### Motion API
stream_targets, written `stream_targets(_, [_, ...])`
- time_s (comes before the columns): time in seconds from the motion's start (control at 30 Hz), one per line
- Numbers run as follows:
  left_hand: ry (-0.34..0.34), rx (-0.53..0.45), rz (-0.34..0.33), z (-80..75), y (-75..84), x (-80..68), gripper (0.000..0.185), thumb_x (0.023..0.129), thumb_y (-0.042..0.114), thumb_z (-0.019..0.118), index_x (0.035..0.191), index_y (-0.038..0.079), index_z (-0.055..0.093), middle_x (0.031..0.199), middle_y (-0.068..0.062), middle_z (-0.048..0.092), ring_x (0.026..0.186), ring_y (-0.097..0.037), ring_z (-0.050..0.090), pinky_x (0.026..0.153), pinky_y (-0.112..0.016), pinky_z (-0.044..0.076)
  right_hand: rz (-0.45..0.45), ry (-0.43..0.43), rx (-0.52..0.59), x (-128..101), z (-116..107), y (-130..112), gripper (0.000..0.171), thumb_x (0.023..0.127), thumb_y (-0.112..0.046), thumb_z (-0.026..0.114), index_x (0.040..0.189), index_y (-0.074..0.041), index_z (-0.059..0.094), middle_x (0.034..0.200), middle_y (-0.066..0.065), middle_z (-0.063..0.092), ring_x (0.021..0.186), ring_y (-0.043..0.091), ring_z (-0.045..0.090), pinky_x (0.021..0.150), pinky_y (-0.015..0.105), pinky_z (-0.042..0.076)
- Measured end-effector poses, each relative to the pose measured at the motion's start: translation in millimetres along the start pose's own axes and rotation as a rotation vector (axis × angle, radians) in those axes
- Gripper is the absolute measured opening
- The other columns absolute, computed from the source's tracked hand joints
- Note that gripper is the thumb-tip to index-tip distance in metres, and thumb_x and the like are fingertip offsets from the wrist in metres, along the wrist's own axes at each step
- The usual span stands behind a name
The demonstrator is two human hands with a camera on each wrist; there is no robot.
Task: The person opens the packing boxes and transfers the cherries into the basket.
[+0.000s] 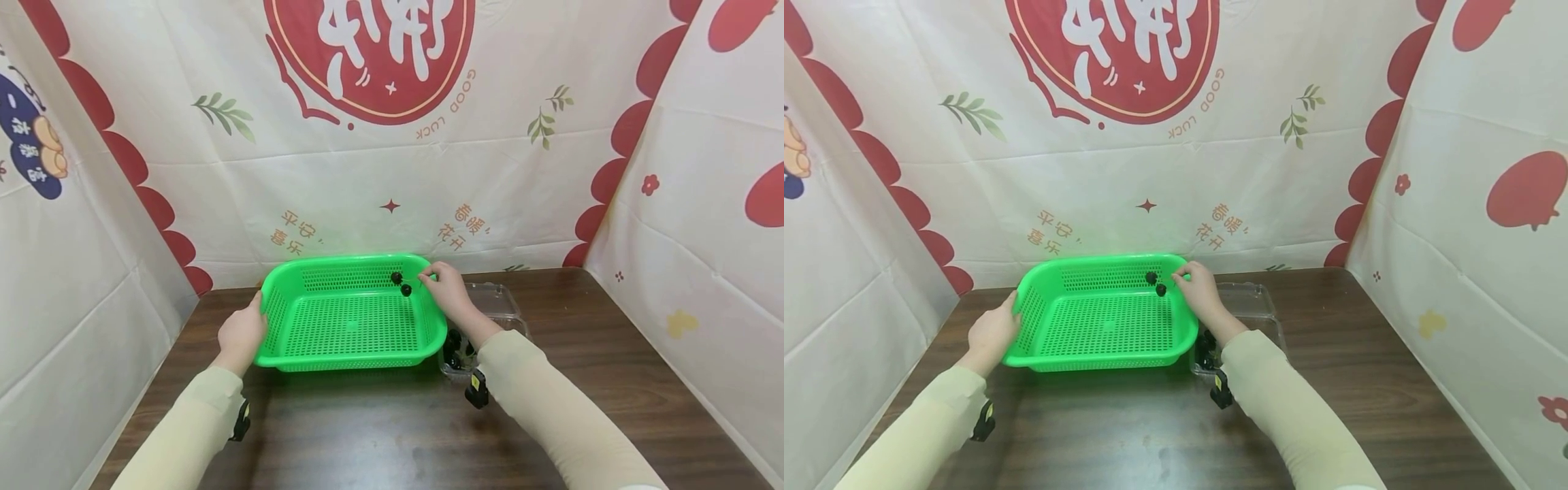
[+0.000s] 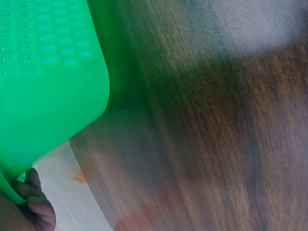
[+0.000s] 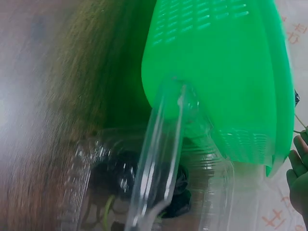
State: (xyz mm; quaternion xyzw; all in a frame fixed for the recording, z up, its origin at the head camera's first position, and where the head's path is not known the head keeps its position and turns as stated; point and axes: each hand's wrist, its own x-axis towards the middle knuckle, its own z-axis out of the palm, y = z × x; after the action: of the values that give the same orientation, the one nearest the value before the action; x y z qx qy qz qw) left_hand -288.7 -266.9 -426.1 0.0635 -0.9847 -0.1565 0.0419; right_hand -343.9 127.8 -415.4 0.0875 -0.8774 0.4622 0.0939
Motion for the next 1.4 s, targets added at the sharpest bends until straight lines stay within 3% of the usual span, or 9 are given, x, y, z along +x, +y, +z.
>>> stream_targets(0.43, [0.0, -0.017, 0.001, 1.3, -0.3, -0.7, 0.058, 0.099, 0.017, 0.049, 0.151, 0.003, 0.029, 0.074, -0.016, 0.06, 0.063, -0.028, 0.056, 0.051, -0.04, 0.042, 0.063, 0.034, 0.014, 3.6, 18.0, 4.3, 0.015, 0.097, -0.017, 0.062, 0.099, -0.003, 0.068, 0.108, 0.01, 0.064, 0.1, 0.026, 0.059, 0.079, 0.041, 0.048])
stream_targets(0.67, [0.018, -0.012, -0.001, 2.8, 1.9, -3.0, 0.058, 0.098, 0.018, 0.049, 0.151, 0.004, 0.031, 0.078, -0.02, 0.063, 0.064, -0.03, 0.057, 0.05, -0.042, 0.042, 0.051, 0.028, -0.01, 5.9, 21.0, 8.4, 0.015, 0.096, -0.012, 0.061, 0.1, 0.001, 0.068, 0.11, 0.014, 0.064, 0.103, 0.03, 0.058, 0.084, 0.044, 0.048])
stream_targets(1.1, [0.067, -0.028, 0.002, 6.2, -2.5, -2.4, 0.056, 0.098, 0.017, 0.049, 0.149, 0.002, 0.034, 0.098, -0.031, 0.064, 0.074, -0.039, 0.062, 0.056, -0.049, 0.046, -0.034, -0.034, -0.238, 12.6, 28.3, 11.1, 0.011, 0.094, -0.009, 0.064, 0.096, -0.002, 0.072, 0.102, 0.011, 0.067, 0.098, 0.028, 0.061, 0.085, 0.042, 0.05])
stream_targets(1.3, [0.056, -0.059, 0.005, 5.8, -2.2, -2.8, 0.055, 0.099, 0.016, 0.048, 0.15, 0.002, 0.033, 0.102, -0.031, 0.064, 0.073, -0.038, 0.062, 0.06, -0.051, 0.047, -0.084, -0.055, -0.345, 12.2, 29.3, 9.1, 0.01, 0.093, -0.007, 0.065, 0.091, -0.001, 0.073, 0.1, 0.011, 0.067, 0.099, 0.029, 0.058, 0.09, 0.044, 0.047])
stream_targets(1.4, [0.035, -0.11, 0.0, 7.4, -3.8, -3.1, 0.056, 0.1, 0.017, 0.047, 0.151, 0.001, 0.029, 0.111, -0.031, 0.061, 0.081, -0.04, 0.063, 0.068, -0.053, 0.047, -0.083, -0.06, -0.366, 11.3, 30.3, 9.0, 0.01, 0.093, -0.007, 0.065, 0.091, -0.002, 0.073, 0.1, 0.01, 0.066, 0.099, 0.028, 0.058, 0.09, 0.042, 0.047])
